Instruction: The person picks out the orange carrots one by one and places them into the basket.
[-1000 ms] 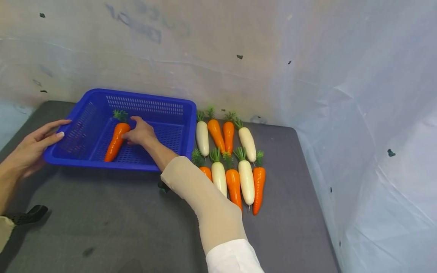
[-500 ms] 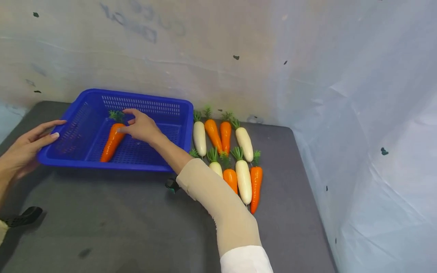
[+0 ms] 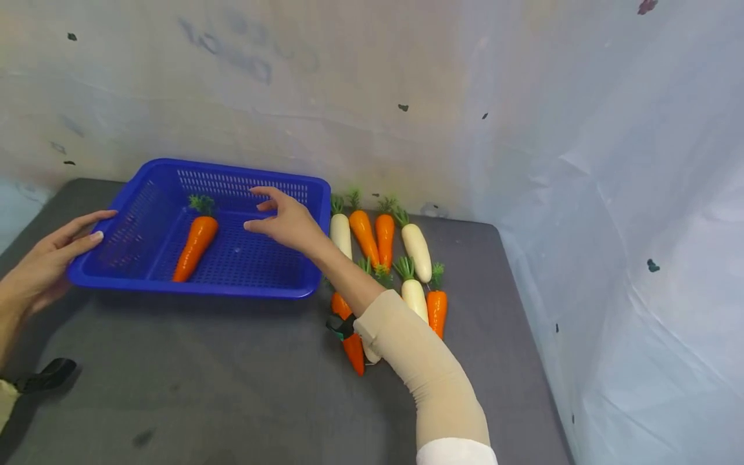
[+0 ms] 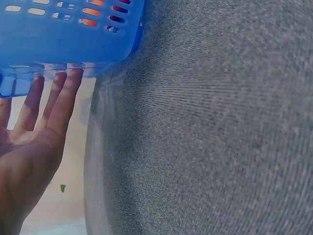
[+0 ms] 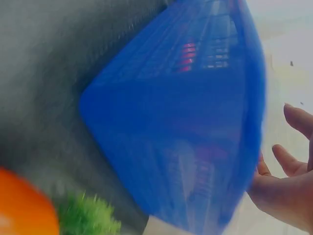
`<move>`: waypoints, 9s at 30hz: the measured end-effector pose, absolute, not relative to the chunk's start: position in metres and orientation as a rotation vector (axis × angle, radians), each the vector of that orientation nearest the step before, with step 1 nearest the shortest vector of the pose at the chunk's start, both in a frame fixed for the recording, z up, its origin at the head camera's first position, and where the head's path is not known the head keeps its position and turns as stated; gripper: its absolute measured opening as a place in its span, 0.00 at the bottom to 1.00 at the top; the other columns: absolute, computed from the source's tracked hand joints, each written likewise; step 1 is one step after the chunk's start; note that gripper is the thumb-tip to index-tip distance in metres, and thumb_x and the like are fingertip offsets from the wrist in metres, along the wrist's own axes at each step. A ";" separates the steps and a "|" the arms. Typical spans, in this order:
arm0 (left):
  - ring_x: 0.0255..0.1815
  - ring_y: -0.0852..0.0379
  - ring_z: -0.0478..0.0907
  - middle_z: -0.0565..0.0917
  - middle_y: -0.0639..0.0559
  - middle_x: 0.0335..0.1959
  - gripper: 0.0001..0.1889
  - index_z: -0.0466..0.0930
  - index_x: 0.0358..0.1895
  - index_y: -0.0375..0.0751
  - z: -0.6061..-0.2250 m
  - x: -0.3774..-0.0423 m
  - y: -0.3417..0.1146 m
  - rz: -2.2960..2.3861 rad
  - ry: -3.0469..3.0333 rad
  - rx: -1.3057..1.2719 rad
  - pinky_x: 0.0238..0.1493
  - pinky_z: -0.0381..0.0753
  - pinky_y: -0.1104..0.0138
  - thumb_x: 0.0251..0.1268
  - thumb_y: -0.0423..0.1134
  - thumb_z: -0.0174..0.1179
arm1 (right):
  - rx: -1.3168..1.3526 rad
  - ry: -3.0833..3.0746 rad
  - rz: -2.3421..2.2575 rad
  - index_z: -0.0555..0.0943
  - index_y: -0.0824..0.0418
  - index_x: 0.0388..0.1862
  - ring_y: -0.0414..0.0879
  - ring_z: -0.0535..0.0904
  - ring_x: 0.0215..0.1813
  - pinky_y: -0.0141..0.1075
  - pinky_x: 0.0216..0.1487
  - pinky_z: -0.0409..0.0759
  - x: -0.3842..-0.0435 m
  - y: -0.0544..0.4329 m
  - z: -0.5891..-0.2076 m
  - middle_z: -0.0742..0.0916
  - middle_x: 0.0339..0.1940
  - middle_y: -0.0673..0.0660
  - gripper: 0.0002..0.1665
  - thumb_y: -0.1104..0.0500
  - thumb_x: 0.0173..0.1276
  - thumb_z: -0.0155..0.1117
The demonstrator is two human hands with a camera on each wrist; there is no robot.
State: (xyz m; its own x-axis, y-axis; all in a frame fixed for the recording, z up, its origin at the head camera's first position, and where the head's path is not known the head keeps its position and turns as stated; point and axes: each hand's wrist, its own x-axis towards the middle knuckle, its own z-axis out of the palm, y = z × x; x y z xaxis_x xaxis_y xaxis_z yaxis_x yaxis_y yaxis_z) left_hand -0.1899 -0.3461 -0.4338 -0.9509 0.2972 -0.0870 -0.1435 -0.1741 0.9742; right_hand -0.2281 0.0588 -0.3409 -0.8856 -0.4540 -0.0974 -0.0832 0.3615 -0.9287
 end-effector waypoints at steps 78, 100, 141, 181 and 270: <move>0.47 0.60 0.83 0.68 0.54 0.61 0.26 0.55 0.78 0.52 -0.435 -0.182 -0.339 2.113 2.022 0.252 0.35 0.86 0.62 0.82 0.40 0.44 | -0.060 2.663 -1.197 0.56 0.51 0.80 0.65 0.70 0.67 0.48 0.52 0.79 -0.077 0.352 -0.428 0.65 0.75 0.64 0.46 0.53 0.69 0.69; 0.45 0.58 0.84 0.71 0.53 0.59 0.26 0.55 0.78 0.52 -0.437 -0.182 -0.340 2.154 1.962 0.227 0.34 0.86 0.61 0.82 0.39 0.43 | 0.162 2.541 -1.341 0.56 0.57 0.78 0.62 0.81 0.56 0.42 0.41 0.85 -0.086 0.341 -0.428 0.62 0.74 0.72 0.43 0.64 0.68 0.66; 0.46 0.57 0.84 0.69 0.52 0.61 0.26 0.55 0.78 0.53 -0.435 -0.184 -0.339 2.155 1.963 0.212 0.35 0.86 0.61 0.82 0.42 0.44 | -0.047 2.475 -1.605 0.55 0.47 0.80 0.47 0.82 0.53 0.43 0.43 0.84 -0.127 0.307 -0.370 0.63 0.76 0.63 0.45 0.63 0.71 0.64; 0.47 0.57 0.83 0.69 0.51 0.61 0.26 0.55 0.78 0.53 -0.433 -0.180 -0.338 2.134 2.000 0.196 0.37 0.86 0.61 0.82 0.41 0.44 | -0.481 2.309 -1.571 0.57 0.40 0.79 0.52 0.82 0.56 0.49 0.51 0.82 -0.198 0.165 -0.319 0.67 0.74 0.57 0.44 0.59 0.71 0.66; 0.43 0.55 0.85 0.74 0.51 0.58 0.26 0.55 0.78 0.53 -0.434 -0.180 -0.335 2.220 1.899 0.189 0.33 0.86 0.60 0.82 0.40 0.43 | -0.230 2.272 -1.562 0.67 0.44 0.76 0.57 0.86 0.42 0.44 0.45 0.85 -0.243 -0.034 -0.399 0.77 0.64 0.62 0.43 0.59 0.65 0.73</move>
State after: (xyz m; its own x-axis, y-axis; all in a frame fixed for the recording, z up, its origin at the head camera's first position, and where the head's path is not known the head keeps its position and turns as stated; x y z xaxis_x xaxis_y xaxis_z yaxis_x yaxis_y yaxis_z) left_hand -0.1799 -0.3350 -0.4336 -0.9689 0.2442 -0.0410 -0.0783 -0.1450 0.9863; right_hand -0.2431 -0.0344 -0.3990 -0.9174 -0.3381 -0.2100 0.0750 0.3714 -0.9254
